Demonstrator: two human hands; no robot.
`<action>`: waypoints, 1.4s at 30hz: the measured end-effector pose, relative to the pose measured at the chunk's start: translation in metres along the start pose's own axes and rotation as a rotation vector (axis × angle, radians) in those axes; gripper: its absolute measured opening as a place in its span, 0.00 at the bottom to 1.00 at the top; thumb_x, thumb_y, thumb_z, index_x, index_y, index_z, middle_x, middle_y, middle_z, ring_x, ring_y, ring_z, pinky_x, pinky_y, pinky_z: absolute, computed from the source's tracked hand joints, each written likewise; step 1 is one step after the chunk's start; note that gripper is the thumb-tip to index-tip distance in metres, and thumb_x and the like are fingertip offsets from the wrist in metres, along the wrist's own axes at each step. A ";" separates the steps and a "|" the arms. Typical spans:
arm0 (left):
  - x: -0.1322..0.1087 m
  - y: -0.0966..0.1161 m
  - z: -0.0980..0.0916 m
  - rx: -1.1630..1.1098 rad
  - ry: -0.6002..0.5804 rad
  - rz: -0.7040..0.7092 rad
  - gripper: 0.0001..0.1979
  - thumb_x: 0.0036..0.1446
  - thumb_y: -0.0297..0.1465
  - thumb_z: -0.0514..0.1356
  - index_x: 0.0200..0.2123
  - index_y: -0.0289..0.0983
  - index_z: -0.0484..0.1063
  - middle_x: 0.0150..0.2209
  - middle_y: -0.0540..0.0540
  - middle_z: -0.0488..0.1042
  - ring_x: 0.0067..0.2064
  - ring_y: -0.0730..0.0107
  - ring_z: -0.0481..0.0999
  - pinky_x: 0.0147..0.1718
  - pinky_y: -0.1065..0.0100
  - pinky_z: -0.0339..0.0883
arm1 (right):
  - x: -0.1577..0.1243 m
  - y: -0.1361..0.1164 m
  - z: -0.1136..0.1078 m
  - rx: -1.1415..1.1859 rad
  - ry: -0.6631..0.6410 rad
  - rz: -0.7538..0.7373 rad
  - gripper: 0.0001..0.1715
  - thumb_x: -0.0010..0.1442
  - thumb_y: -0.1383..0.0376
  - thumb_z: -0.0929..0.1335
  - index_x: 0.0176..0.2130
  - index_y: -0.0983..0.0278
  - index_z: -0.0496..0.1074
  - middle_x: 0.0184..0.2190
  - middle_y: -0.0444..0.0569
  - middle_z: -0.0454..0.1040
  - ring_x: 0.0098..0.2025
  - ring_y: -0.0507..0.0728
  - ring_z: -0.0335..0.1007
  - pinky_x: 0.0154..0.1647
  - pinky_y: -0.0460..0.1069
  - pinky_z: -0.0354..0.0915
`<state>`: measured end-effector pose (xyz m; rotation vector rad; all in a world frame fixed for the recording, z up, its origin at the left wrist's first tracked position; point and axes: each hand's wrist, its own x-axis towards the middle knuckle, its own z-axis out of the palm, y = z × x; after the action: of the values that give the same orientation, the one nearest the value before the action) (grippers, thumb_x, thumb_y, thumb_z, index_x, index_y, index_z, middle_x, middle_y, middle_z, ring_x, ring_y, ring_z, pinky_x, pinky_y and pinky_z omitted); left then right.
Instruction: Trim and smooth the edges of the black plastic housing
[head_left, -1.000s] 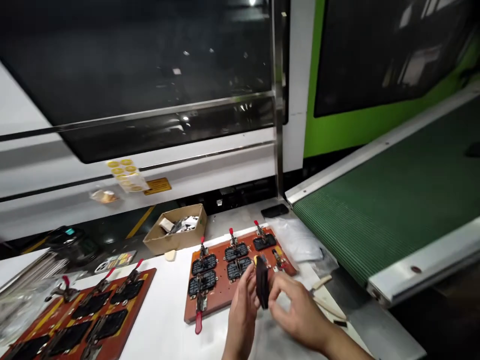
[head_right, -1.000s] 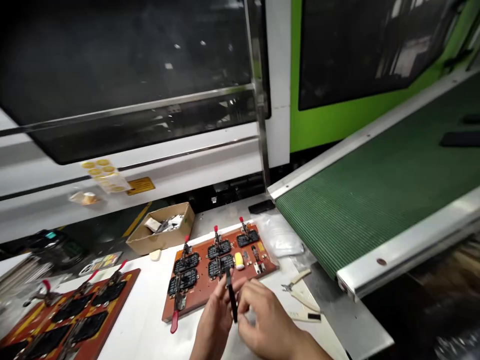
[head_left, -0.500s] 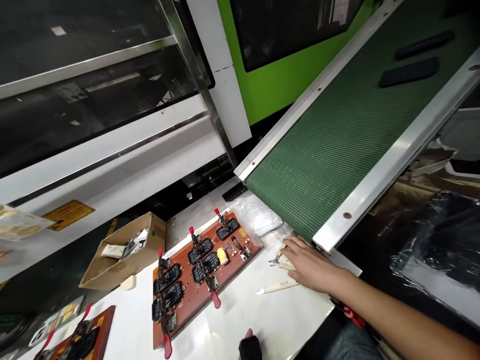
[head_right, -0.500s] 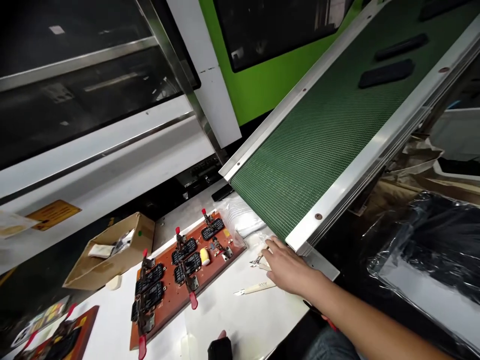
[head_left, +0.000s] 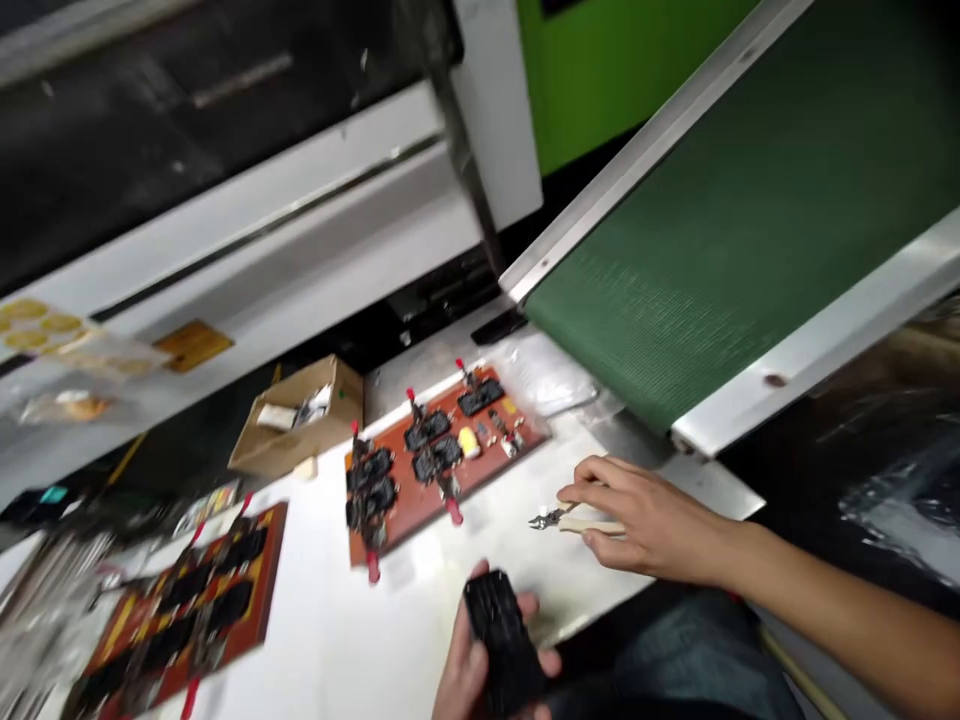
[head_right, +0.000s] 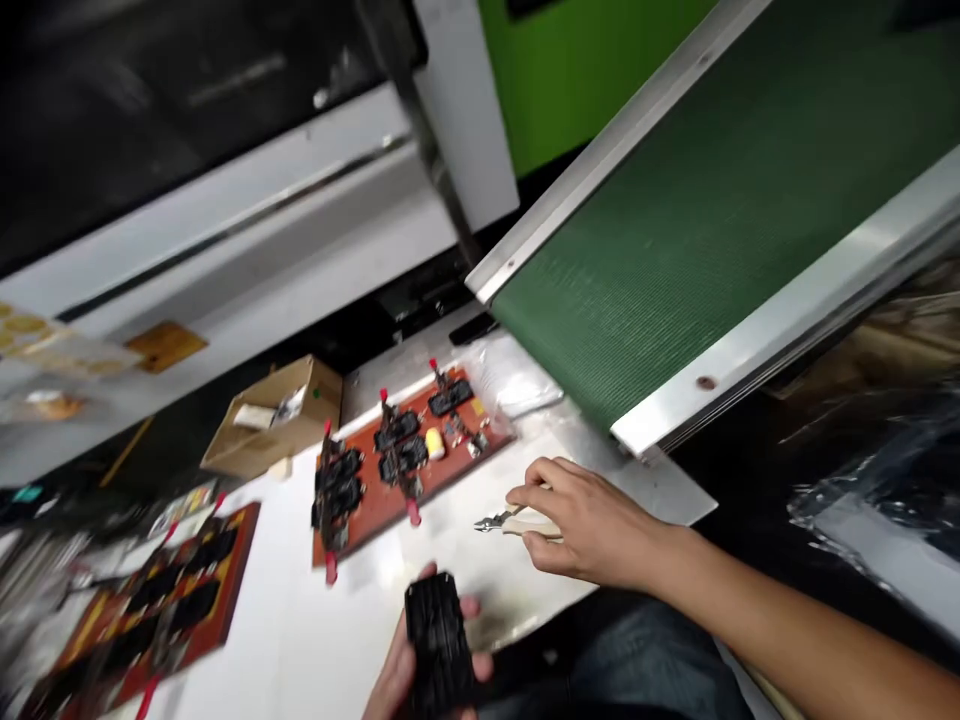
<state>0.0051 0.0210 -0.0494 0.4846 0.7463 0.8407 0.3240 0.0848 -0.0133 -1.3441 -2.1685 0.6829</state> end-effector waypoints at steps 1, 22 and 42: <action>-0.006 0.001 0.005 -0.015 -0.012 0.020 0.39 0.73 0.43 0.61 0.79 0.62 0.44 0.66 0.35 0.74 0.54 0.42 0.86 0.34 0.64 0.83 | -0.004 -0.014 -0.001 0.030 0.009 -0.063 0.25 0.66 0.65 0.71 0.62 0.60 0.75 0.52 0.54 0.73 0.53 0.64 0.72 0.55 0.59 0.73; -0.039 -0.006 0.017 -0.049 0.124 0.132 0.55 0.57 0.49 0.71 0.80 0.54 0.45 0.65 0.35 0.76 0.40 0.51 0.86 0.26 0.64 0.78 | 0.013 -0.127 0.016 -0.235 -0.101 -0.443 0.09 0.68 0.61 0.72 0.45 0.63 0.81 0.44 0.55 0.78 0.47 0.67 0.71 0.45 0.60 0.68; -0.049 -0.015 0.017 0.021 0.304 0.090 0.52 0.54 0.63 0.68 0.76 0.57 0.56 0.54 0.40 0.82 0.45 0.43 0.83 0.34 0.52 0.79 | 0.026 -0.142 0.010 -0.223 -0.119 -0.469 0.14 0.71 0.57 0.71 0.34 0.60 0.79 0.35 0.52 0.74 0.42 0.63 0.68 0.33 0.54 0.62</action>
<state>0.0035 -0.0289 -0.0285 0.4154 1.0189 1.0045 0.2134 0.0514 0.0743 -0.8508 -2.5888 0.3517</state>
